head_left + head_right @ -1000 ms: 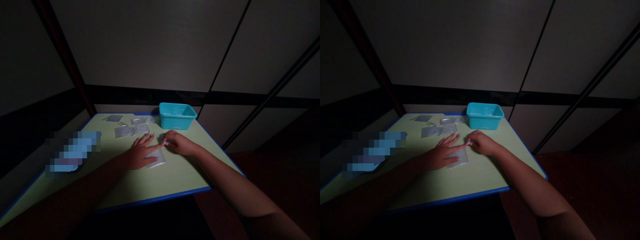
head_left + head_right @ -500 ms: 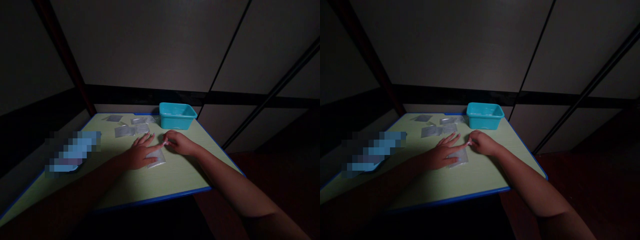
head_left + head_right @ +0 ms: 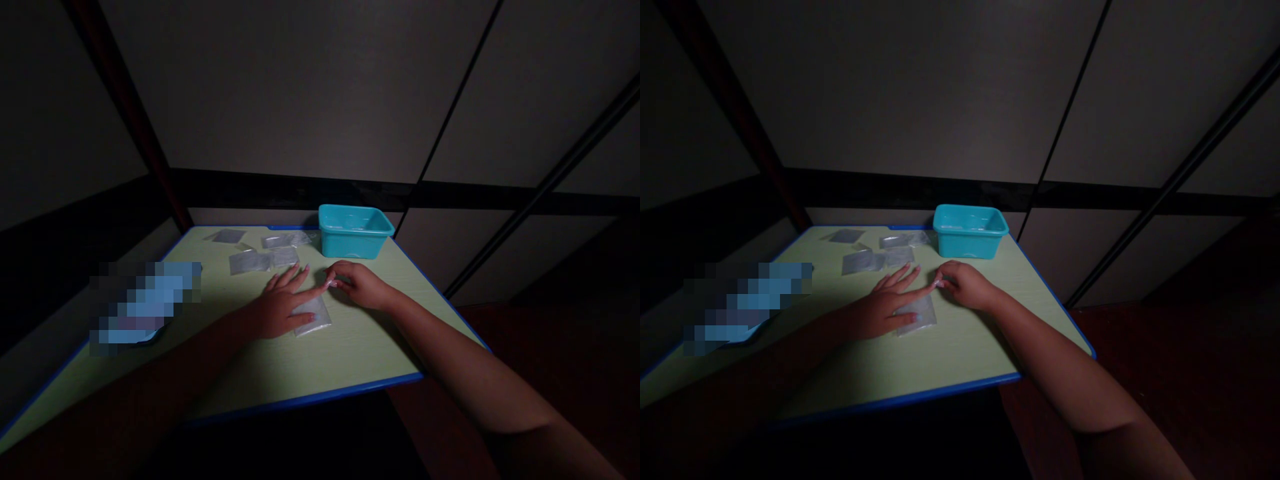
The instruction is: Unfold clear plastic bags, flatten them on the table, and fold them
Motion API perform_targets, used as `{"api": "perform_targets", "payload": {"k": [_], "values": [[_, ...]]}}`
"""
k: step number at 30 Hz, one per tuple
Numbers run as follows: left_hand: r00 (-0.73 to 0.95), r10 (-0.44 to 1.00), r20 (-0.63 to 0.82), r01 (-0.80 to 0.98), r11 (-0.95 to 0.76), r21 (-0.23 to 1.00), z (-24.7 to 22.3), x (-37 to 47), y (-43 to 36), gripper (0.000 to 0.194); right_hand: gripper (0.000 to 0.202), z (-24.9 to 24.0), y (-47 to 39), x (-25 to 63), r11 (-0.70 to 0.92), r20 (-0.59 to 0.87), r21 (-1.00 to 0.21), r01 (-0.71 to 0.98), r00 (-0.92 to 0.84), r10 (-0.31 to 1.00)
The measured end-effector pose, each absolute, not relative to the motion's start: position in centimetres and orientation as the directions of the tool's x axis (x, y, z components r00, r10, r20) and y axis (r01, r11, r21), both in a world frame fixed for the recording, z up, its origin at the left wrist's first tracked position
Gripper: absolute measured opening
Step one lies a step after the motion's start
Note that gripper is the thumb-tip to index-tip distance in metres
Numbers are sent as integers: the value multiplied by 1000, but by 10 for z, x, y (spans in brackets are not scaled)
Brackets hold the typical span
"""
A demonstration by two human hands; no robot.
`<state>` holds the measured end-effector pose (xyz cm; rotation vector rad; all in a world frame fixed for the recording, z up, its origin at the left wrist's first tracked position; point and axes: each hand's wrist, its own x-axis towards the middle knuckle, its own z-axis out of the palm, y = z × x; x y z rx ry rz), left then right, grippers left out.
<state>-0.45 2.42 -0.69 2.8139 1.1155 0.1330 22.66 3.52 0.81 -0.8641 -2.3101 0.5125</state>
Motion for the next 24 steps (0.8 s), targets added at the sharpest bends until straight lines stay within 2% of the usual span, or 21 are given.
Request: {"api": "perform_targets", "payload": {"k": [7, 19, 24], "values": [[728, 684, 49, 674, -727, 129, -7, -5, 25, 62, 11, 6, 36, 228, 694, 414, -558, 456, -571, 709], [733, 677, 66, 666, -734, 133, -5, -4, 23, 63, 21, 10, 38, 229, 521, 304, -781, 344, -520, 798], [728, 682, 74, 671, -730, 128, -5, -4, 23, 63, 24, 9, 38, 229, 473, 273, -823, 314, -511, 815]]}}
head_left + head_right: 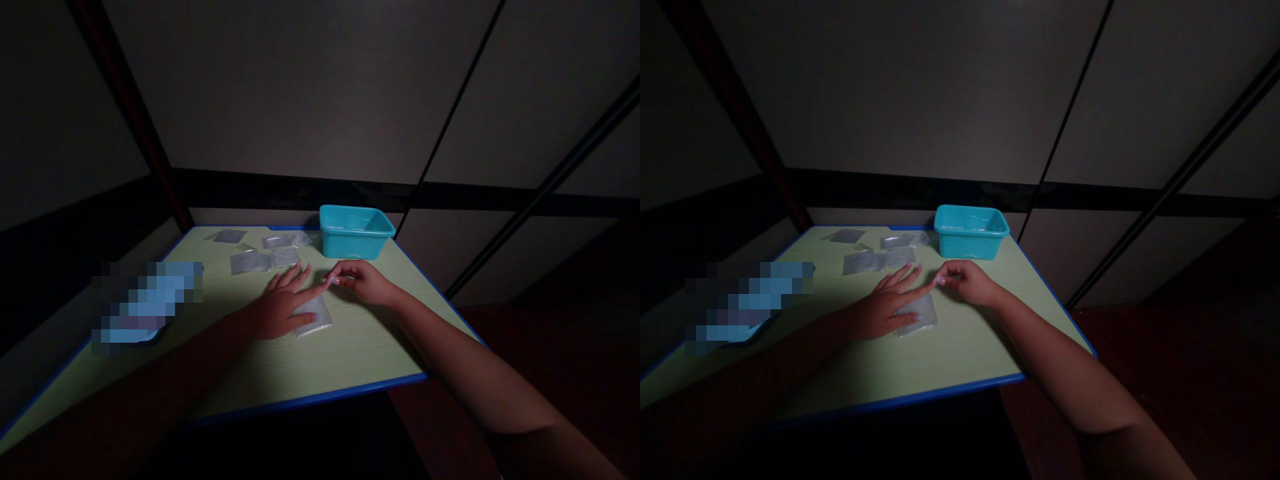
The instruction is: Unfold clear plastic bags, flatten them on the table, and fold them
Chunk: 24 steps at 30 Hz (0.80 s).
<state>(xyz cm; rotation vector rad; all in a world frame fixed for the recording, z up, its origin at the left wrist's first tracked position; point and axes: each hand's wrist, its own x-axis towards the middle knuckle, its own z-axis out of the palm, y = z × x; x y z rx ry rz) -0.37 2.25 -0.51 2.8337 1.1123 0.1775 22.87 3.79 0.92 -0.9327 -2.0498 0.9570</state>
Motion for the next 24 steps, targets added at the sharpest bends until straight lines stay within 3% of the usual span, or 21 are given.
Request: {"api": "perform_targets", "payload": {"k": [24], "values": [[743, 659, 117, 646, -751, 134, -14, -7, 28, 62, 24, 4, 39, 228, 449, 284, -859, 248, -499, 819]]}}
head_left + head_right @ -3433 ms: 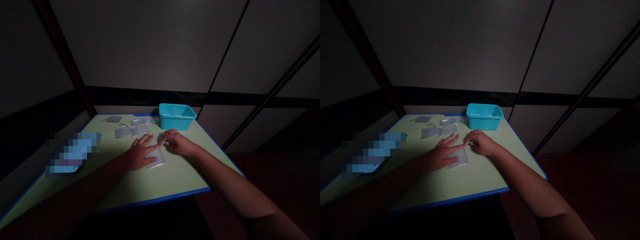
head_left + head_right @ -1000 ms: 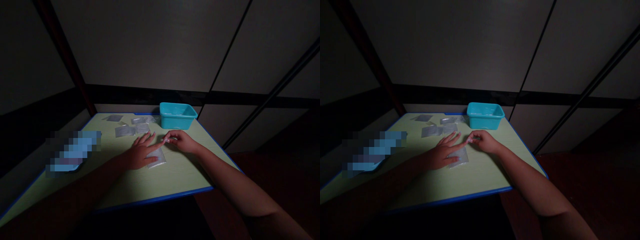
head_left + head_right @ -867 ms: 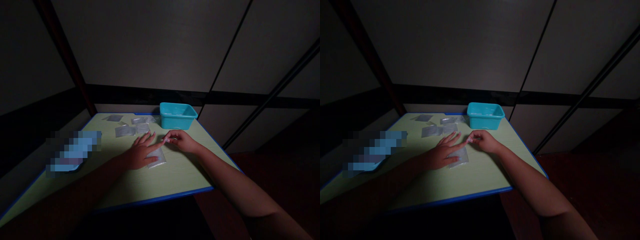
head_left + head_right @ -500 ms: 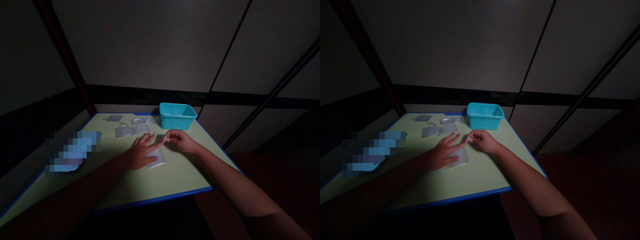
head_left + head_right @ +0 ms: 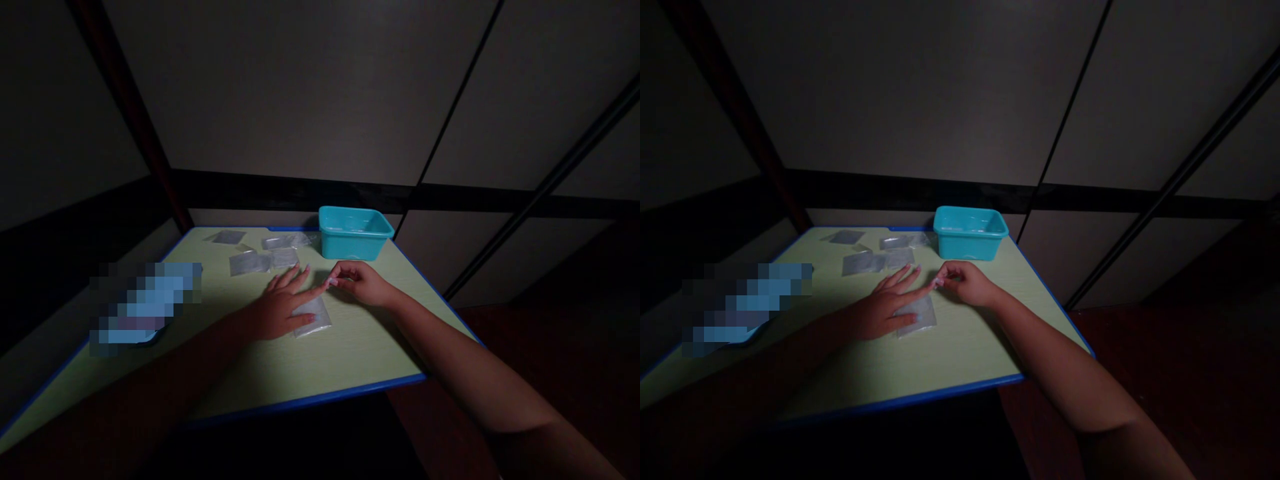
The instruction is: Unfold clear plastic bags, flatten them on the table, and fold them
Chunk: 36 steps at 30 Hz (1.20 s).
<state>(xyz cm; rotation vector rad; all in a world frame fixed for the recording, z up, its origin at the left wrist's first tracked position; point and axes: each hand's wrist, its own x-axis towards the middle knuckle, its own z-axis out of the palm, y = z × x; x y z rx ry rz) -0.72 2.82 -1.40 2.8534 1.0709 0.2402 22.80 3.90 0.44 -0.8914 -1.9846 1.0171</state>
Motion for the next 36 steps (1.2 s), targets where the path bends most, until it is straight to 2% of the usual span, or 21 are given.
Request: {"api": "perform_targets", "payload": {"k": [8, 17, 36], "values": [[751, 650, 114, 633, -759, 153, -14, -8, 29, 63, 31, 0, 40, 227, 361, 269, -928, 97, -497, 825], [748, 654, 110, 636, -754, 162, -17, -9, 31, 64, 29, -2, 43, 225, 339, 272, -940, 44, -504, 820], [742, 669, 27, 656, -735, 172, -10, -8, 28, 61, 33, -9, 46, 228, 262, 190, -962, 82, -487, 852]]}}
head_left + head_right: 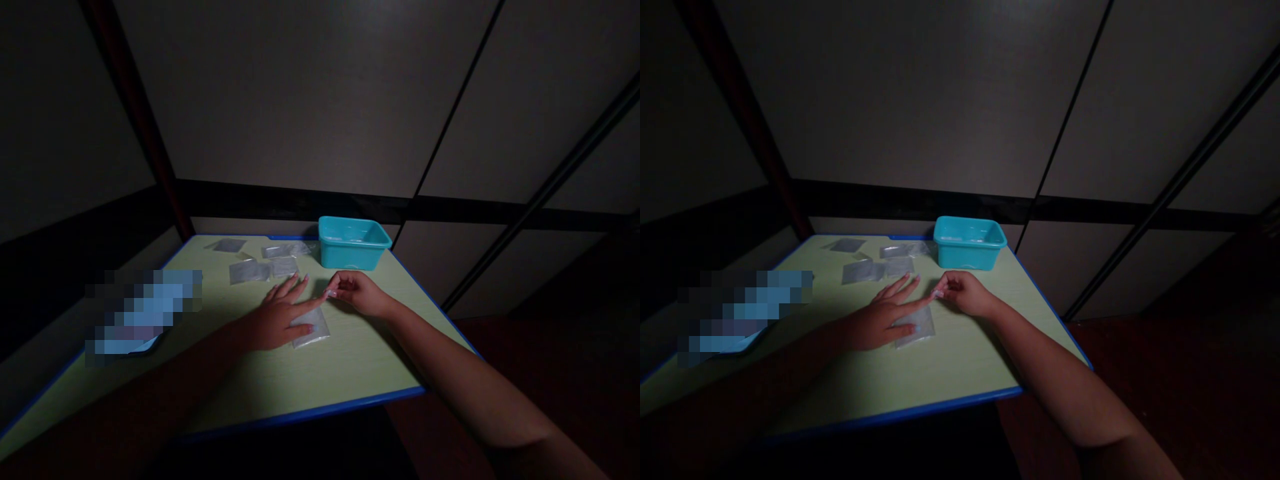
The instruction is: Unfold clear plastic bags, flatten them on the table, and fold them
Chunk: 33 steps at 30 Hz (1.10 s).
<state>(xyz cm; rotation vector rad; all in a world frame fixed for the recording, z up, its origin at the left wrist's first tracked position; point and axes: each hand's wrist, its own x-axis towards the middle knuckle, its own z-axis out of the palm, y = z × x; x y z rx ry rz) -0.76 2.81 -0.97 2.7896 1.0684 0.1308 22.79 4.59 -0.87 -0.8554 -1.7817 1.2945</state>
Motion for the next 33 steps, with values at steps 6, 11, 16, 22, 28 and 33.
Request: {"api": "perform_targets", "payload": {"k": [6, 11, 16, 22, 28, 33], "values": [[739, 658, 149, 632, -752, 188, -11, -7, 28, 61, 30, -6, 44, 227, 397, 274, -895, 202, -453, 848], [570, 697, 436, 650, -707, 280, -6, -4, 32, 59, 25, 2, 37, 226, 599, 404, -684, 415, -468, 786], [382, 755, 532, 746, -592, 304, -7, -3, 38, 54, 48, 5, 28, 224, 743, 339, -505, 440, -690, 640], [246, 840, 484, 827, -443, 348, -15, -1, 41, 52, 80, 9, 16, 222, 710, -21, -490, 506, -821, 571], [241, 837, 491, 805, -455, 381, -15, -1, 43, 49, 84, 25, -2, 217, 678, -236, -557, 479, -874, 423], [257, 830, 495, 791, -475, 386, -15, 0, 42, 50, 85, 25, -9, 210, 710, -205, -513, 482, -872, 444]]}}
